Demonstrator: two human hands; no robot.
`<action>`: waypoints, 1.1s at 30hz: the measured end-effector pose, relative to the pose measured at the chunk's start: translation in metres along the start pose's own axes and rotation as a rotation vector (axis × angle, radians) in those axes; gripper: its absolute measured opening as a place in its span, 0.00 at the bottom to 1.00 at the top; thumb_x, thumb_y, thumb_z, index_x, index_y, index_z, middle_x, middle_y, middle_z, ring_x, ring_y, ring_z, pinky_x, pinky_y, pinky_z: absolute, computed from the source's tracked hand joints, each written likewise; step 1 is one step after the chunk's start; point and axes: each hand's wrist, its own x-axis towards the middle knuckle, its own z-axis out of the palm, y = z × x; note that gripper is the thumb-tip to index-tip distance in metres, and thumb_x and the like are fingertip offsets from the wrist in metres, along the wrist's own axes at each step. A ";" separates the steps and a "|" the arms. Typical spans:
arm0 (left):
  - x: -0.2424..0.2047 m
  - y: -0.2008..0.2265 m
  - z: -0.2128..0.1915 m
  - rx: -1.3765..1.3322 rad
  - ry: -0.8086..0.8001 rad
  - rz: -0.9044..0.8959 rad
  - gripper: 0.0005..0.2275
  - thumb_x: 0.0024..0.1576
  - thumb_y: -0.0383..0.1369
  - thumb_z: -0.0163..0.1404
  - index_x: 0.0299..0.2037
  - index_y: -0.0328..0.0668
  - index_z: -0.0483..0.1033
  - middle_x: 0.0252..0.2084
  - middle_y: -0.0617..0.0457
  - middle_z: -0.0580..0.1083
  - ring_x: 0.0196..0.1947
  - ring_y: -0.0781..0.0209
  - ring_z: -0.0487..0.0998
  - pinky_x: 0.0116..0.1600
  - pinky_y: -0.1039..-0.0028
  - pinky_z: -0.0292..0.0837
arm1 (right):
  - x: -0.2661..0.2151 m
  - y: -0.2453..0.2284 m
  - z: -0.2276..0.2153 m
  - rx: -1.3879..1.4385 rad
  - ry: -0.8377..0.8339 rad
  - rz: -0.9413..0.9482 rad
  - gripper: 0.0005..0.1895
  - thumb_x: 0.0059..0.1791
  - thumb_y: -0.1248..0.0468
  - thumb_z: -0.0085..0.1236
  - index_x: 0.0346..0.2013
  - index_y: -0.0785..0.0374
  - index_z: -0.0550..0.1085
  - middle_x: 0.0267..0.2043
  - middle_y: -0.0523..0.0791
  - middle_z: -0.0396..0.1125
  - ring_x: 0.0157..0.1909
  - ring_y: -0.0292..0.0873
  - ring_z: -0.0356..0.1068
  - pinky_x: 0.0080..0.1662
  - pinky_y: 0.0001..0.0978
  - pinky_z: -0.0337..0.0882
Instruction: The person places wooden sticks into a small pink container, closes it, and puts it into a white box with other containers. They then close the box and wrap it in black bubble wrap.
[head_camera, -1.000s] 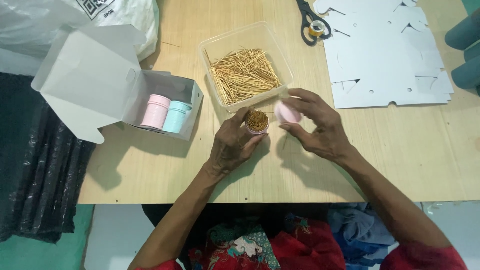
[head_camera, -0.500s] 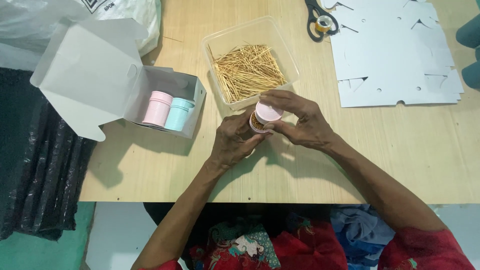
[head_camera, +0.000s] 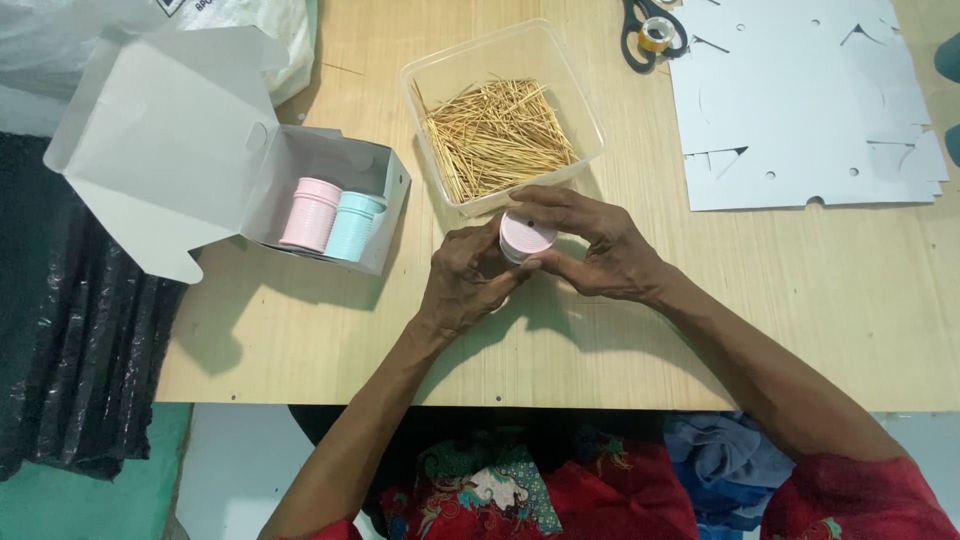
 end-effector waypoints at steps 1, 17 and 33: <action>0.000 0.001 0.000 0.000 0.000 0.000 0.12 0.52 0.37 0.64 0.40 0.40 0.80 0.25 0.49 0.78 0.24 0.56 0.80 0.32 0.71 0.76 | 0.000 0.001 0.000 0.000 0.000 0.000 0.25 0.46 0.65 0.69 0.57 0.63 0.76 0.60 0.58 0.70 0.61 0.63 0.70 0.59 0.58 0.72; -0.012 -0.011 0.006 0.072 -0.005 -0.048 0.29 0.52 0.40 0.64 0.63 0.43 0.69 0.36 0.46 0.80 0.34 0.51 0.84 0.49 0.63 0.78 | -0.008 0.006 0.005 -0.063 -0.026 -0.024 0.24 0.47 0.66 0.67 0.57 0.63 0.75 0.61 0.59 0.69 0.61 0.66 0.69 0.57 0.59 0.73; -0.023 -0.009 0.016 0.552 -0.063 0.212 0.30 0.64 0.36 0.51 0.71 0.24 0.54 0.35 0.36 0.77 0.36 0.46 0.83 0.46 0.62 0.81 | -0.022 0.010 0.012 -0.428 -0.052 -0.136 0.29 0.51 0.63 0.61 0.67 0.55 0.69 0.67 0.55 0.64 0.62 0.62 0.68 0.54 0.54 0.76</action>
